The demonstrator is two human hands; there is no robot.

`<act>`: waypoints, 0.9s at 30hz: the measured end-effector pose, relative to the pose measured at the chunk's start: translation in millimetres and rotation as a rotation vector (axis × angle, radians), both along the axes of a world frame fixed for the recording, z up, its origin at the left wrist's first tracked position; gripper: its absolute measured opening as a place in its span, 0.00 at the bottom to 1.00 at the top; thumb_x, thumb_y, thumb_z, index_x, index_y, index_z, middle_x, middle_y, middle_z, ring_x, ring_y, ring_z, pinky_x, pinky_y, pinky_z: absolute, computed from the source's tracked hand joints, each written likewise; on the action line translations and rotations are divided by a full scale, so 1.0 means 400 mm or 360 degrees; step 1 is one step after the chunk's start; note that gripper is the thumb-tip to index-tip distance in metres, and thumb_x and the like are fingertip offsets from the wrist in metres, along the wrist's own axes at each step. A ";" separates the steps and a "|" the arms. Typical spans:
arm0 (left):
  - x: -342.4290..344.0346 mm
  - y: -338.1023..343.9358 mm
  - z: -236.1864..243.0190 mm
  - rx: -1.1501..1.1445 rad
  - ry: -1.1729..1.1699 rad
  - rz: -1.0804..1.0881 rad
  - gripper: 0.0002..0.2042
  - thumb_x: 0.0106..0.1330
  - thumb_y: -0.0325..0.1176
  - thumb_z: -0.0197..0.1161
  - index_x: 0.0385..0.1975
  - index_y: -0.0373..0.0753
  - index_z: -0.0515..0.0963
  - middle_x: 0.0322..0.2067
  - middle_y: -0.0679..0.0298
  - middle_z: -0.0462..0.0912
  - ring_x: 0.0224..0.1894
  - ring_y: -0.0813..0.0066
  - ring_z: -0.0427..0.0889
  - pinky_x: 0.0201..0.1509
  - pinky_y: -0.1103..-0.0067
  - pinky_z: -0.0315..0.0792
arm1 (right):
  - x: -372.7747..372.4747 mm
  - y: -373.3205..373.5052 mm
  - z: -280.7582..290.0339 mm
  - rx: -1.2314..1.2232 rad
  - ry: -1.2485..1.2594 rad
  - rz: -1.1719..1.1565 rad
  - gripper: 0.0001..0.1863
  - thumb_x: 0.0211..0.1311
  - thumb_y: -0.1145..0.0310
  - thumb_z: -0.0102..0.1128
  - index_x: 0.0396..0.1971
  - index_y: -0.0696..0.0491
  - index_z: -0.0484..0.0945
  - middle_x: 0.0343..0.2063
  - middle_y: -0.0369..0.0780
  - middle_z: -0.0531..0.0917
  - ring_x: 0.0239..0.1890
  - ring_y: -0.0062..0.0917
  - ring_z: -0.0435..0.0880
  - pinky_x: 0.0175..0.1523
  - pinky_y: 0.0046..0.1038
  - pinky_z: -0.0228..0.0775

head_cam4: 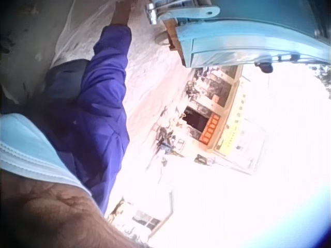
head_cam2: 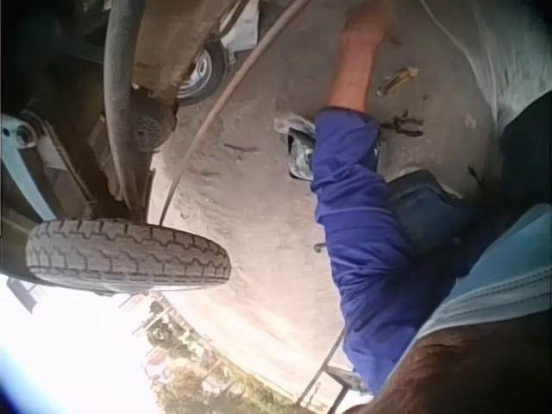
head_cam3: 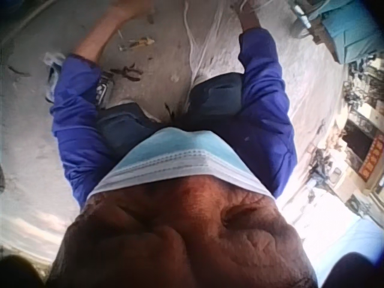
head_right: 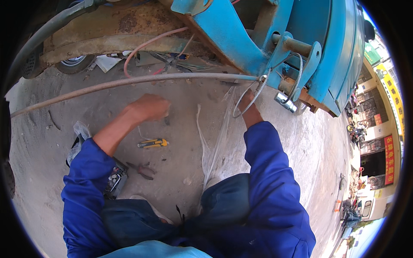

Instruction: The person works under a blue three-wheeled vehicle, using a utility knife and pliers to strip and cut wires. They manipulate the exposed wires and connect them to a component under the vehicle frame.

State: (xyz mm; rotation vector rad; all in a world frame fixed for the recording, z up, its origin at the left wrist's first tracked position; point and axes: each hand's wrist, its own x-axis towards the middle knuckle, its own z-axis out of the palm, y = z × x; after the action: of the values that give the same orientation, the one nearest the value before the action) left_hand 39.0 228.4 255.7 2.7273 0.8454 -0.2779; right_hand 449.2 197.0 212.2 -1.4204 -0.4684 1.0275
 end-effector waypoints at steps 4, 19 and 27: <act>-0.022 -0.002 -0.002 -0.0003 -0.0098 0.0052 0.10 0.61 0.31 0.61 0.36 0.34 0.85 0.37 0.48 0.87 0.42 0.48 0.87 0.45 0.58 0.81 | -0.003 0.059 0.022 0.0250 0.0791 -0.0098 0.41 0.68 0.42 0.53 0.71 0.58 0.61 0.73 0.46 0.62 0.72 0.46 0.63 0.74 0.54 0.53; -0.078 -0.008 0.007 -0.0223 0.0045 0.0199 0.11 0.60 0.27 0.58 0.36 0.31 0.85 0.38 0.44 0.87 0.44 0.46 0.87 0.47 0.57 0.80 | 0.051 0.075 0.033 0.0756 0.0387 -0.0292 0.38 0.74 0.40 0.40 0.73 0.51 0.59 0.70 0.44 0.68 0.72 0.44 0.65 0.75 0.56 0.50; -0.089 -0.006 -0.013 -0.0205 0.0032 0.0169 0.12 0.62 0.30 0.59 0.39 0.30 0.85 0.39 0.44 0.87 0.44 0.46 0.87 0.49 0.56 0.80 | 0.026 0.103 0.029 0.0495 0.0885 -0.0253 0.41 0.70 0.41 0.48 0.76 0.48 0.53 0.72 0.45 0.64 0.71 0.50 0.64 0.75 0.58 0.49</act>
State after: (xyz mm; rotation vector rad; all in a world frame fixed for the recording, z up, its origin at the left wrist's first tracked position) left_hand 3.6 226.1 250.6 2.5557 0.9403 -0.3268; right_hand 459.4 238.3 223.9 -0.8329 -0.0961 1.1107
